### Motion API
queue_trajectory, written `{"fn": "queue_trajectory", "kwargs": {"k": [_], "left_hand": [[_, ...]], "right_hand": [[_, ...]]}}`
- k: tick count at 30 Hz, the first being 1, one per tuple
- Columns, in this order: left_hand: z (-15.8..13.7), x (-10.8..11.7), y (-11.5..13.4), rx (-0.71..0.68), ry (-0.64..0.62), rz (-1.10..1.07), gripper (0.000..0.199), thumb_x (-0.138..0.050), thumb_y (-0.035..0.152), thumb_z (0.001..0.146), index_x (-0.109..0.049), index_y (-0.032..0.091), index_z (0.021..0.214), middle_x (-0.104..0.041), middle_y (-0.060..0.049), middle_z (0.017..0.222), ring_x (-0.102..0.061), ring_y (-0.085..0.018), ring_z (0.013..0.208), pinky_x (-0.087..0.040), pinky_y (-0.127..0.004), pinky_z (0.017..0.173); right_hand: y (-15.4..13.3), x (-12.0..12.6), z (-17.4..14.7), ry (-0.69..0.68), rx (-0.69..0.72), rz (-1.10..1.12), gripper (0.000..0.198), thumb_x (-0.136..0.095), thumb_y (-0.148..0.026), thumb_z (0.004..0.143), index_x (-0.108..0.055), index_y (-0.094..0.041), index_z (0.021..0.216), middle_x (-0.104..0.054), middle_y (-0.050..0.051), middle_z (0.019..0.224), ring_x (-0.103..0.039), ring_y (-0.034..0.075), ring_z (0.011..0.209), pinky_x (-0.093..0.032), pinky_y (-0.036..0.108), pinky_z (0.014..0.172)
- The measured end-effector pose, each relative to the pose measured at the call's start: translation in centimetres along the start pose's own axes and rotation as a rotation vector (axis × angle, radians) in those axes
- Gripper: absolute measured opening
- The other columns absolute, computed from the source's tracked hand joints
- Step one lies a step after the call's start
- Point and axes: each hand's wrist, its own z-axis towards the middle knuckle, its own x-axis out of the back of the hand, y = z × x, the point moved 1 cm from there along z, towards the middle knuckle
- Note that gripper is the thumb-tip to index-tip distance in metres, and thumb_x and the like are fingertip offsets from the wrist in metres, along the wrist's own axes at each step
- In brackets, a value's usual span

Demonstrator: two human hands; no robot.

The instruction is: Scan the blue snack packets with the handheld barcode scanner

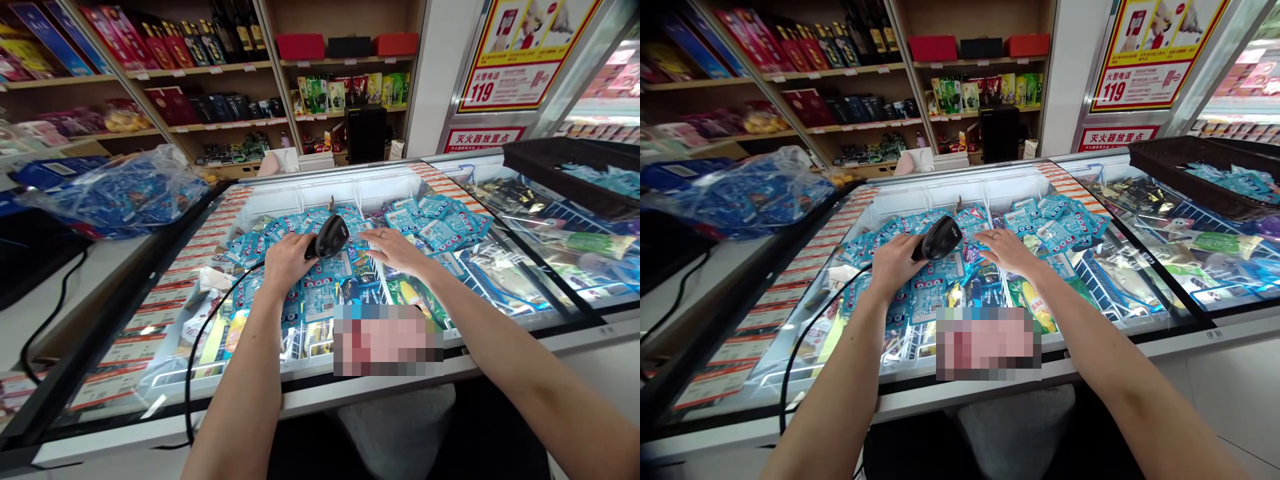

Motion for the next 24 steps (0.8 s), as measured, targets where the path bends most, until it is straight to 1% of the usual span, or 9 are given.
{"fn": "queue_trajectory", "kwargs": {"k": [3, 6, 8, 12, 15, 18, 21, 23, 24], "left_hand": [[0.01, -0.12, -0.04, -0.007, 0.006, 0.0, 0.04, -0.056, 0.038, 0.081, -0.058, 0.022, 0.117, -0.069, -0.007, 0.101, -0.06, -0.025, 0.101, -0.045, -0.032, 0.077], [0.04, -0.23, -0.07, -0.016, 0.004, 0.001, 0.04, -0.057, 0.038, 0.081, -0.058, 0.021, 0.117, -0.069, -0.007, 0.101, -0.06, -0.025, 0.101, -0.046, -0.033, 0.077], [0.06, -0.26, -0.07, -0.017, -0.001, -0.001, 0.04, -0.057, 0.038, 0.081, -0.058, 0.021, 0.117, -0.069, -0.007, 0.102, -0.06, -0.026, 0.102, -0.046, -0.033, 0.077], [0.07, -0.22, -0.03, -0.013, -0.012, 0.003, 0.041, -0.059, 0.037, 0.08, -0.057, 0.021, 0.118, -0.068, -0.007, 0.103, -0.06, -0.026, 0.103, -0.046, -0.033, 0.077], [0.05, -0.13, 0.08, -0.002, -0.018, -0.001, 0.041, -0.059, 0.036, 0.079, -0.057, 0.022, 0.117, -0.068, -0.007, 0.104, -0.06, -0.026, 0.105, -0.046, -0.034, 0.078], [0.04, 0.0, 0.27, -0.003, -0.02, -0.006, 0.04, -0.06, 0.033, 0.079, -0.057, 0.022, 0.117, -0.068, -0.007, 0.105, -0.059, -0.026, 0.105, -0.046, -0.034, 0.079], [0.06, 0.14, 0.47, -0.021, -0.017, -0.003, 0.039, -0.06, 0.032, 0.078, -0.057, 0.022, 0.116, -0.068, -0.006, 0.105, -0.059, -0.026, 0.104, -0.046, -0.034, 0.078], [0.09, 0.23, 0.57, -0.026, -0.018, 0.001, 0.039, -0.06, 0.033, 0.079, -0.057, 0.022, 0.116, -0.069, -0.006, 0.104, -0.059, -0.026, 0.103, -0.046, -0.034, 0.077], [0.1, 0.27, 0.61, -0.027, -0.02, 0.003, 0.038, -0.06, 0.034, 0.079, -0.058, 0.022, 0.116, -0.069, -0.006, 0.103, -0.059, -0.026, 0.103, -0.046, -0.034, 0.076]], "right_hand": [[0.5, 0.39, -0.25, 0.06, -0.118, -0.039, 0.049, -0.032, -0.047, 0.097, -0.05, -0.02, 0.133, -0.058, 0.01, 0.124, -0.054, 0.022, 0.109, -0.041, 0.037, 0.095], [0.89, 0.4, -0.48, 0.098, -0.262, -0.08, 0.054, -0.028, -0.054, 0.095, -0.059, -0.019, 0.122, -0.059, 0.012, 0.113, -0.056, 0.023, 0.101, -0.043, 0.036, 0.089], [0.9, 0.27, -0.56, 0.122, -0.308, -0.099, 0.06, -0.027, -0.06, 0.093, -0.059, -0.017, 0.121, -0.059, 0.013, 0.113, -0.054, 0.025, 0.105, -0.041, 0.037, 0.091], [0.56, 0.38, -0.6, 0.173, -0.408, -0.206, 0.085, -0.028, -0.077, 0.082, -0.051, -0.01, 0.13, -0.057, 0.018, 0.119, -0.045, 0.032, 0.115, -0.036, 0.043, 0.094], [0.36, 0.72, -0.58, 0.14, -0.537, -0.29, 0.097, -0.026, -0.086, 0.073, -0.057, -0.009, 0.124, -0.058, 0.019, 0.112, -0.045, 0.034, 0.111, -0.035, 0.045, 0.091], [0.31, 0.87, -0.56, 0.096, -0.601, -0.306, 0.096, -0.026, -0.087, 0.072, -0.062, -0.011, 0.118, -0.058, 0.019, 0.11, -0.045, 0.034, 0.108, -0.033, 0.045, 0.09], [0.37, 0.77, -0.54, 0.093, -0.619, -0.286, 0.092, -0.03, -0.085, 0.073, -0.057, -0.014, 0.126, -0.057, 0.018, 0.117, -0.045, 0.033, 0.111, -0.032, 0.043, 0.09], [0.45, 0.73, -0.55, 0.104, -0.647, -0.282, 0.094, -0.034, -0.085, 0.073, -0.052, -0.012, 0.13, -0.056, 0.019, 0.119, -0.045, 0.033, 0.111, -0.033, 0.042, 0.089], [0.49, 0.75, -0.57, 0.106, -0.667, -0.284, 0.095, -0.036, -0.084, 0.072, -0.052, -0.009, 0.129, -0.057, 0.02, 0.116, -0.047, 0.033, 0.109, -0.034, 0.041, 0.088]]}}
